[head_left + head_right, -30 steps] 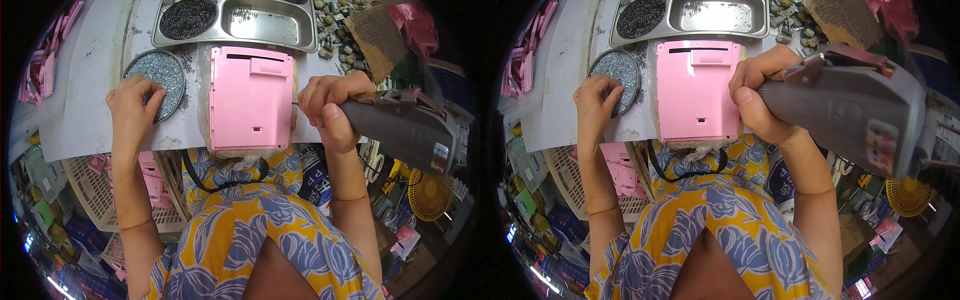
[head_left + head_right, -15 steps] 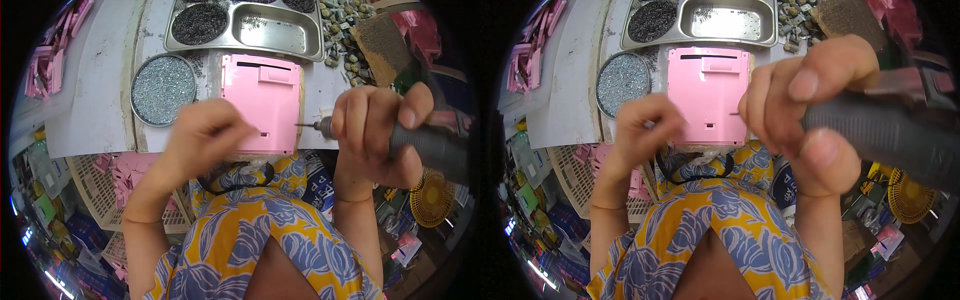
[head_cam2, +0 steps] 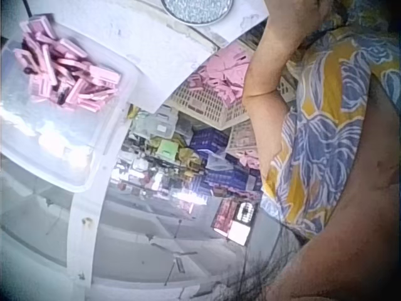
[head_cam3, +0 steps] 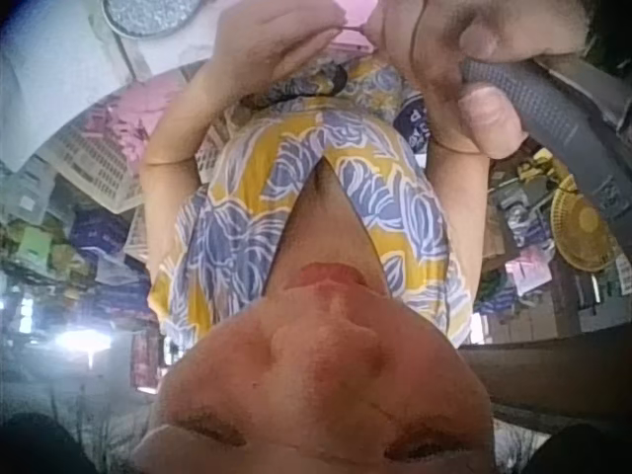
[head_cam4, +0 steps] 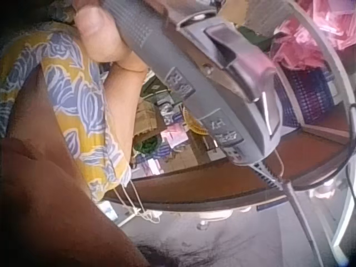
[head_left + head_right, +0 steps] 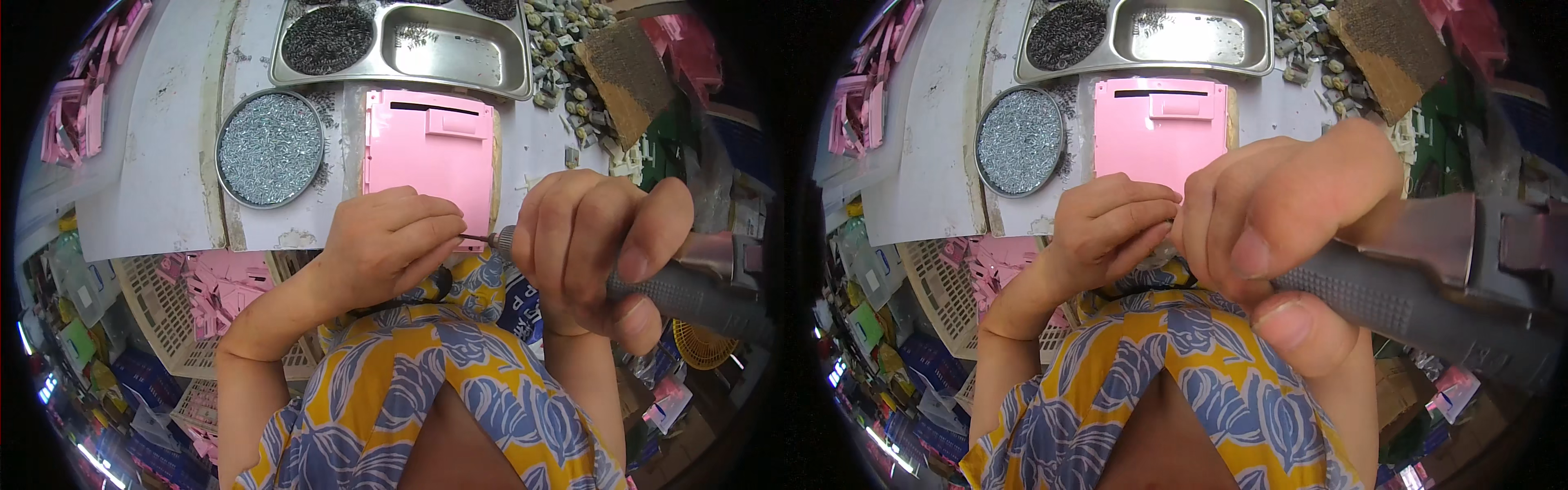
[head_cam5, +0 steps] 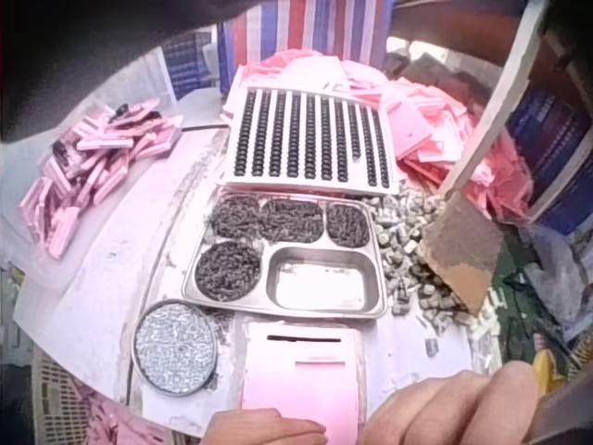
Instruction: Assembling the internal components, soldering wires, and securing the housing of a pink toy piano.
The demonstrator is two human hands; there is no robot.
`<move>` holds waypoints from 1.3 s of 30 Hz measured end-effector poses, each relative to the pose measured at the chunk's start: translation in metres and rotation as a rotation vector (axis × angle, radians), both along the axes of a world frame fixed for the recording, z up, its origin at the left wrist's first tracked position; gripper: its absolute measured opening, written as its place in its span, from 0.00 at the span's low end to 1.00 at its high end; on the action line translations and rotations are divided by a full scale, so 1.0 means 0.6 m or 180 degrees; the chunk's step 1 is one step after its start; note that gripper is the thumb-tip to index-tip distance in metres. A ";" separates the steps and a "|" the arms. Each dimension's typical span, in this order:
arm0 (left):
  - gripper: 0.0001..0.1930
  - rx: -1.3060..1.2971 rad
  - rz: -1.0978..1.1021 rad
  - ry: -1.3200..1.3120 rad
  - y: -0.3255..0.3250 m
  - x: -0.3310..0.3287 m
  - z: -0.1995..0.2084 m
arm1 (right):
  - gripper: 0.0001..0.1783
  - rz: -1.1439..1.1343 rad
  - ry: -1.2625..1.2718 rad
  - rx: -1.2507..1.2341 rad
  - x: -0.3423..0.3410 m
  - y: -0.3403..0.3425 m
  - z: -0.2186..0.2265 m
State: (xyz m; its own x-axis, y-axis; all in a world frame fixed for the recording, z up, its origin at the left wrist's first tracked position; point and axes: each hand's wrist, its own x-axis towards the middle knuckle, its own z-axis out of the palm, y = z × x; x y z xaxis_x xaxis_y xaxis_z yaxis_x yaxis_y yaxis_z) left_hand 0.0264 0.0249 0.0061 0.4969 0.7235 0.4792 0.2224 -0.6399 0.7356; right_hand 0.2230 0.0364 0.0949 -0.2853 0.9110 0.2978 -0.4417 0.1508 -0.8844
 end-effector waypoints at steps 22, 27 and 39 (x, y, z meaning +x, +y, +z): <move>0.12 0.0060 0.1906 0.2057 0.091 -0.186 -0.038 | 0.15 -0.0543 -0.0210 0.0740 0.061 0.136 -0.105; 0.09 -0.0221 0.1808 0.1747 0.092 -0.193 -0.034 | 0.10 -0.0413 -0.0264 0.0732 0.056 0.156 -0.131; 0.04 -0.0817 0.1191 0.0467 0.060 -0.103 0.011 | 0.11 -0.0375 -0.1054 0.0914 0.029 0.174 -0.125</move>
State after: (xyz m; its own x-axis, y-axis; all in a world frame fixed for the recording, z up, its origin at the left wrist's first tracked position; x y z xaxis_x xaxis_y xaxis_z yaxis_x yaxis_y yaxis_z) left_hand -0.0355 0.0607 0.0128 0.2288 0.9515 0.2059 0.5164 -0.2979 0.8029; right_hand 0.2406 0.1408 0.0202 -0.3071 0.8368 0.4534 -0.1070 0.4430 -0.8901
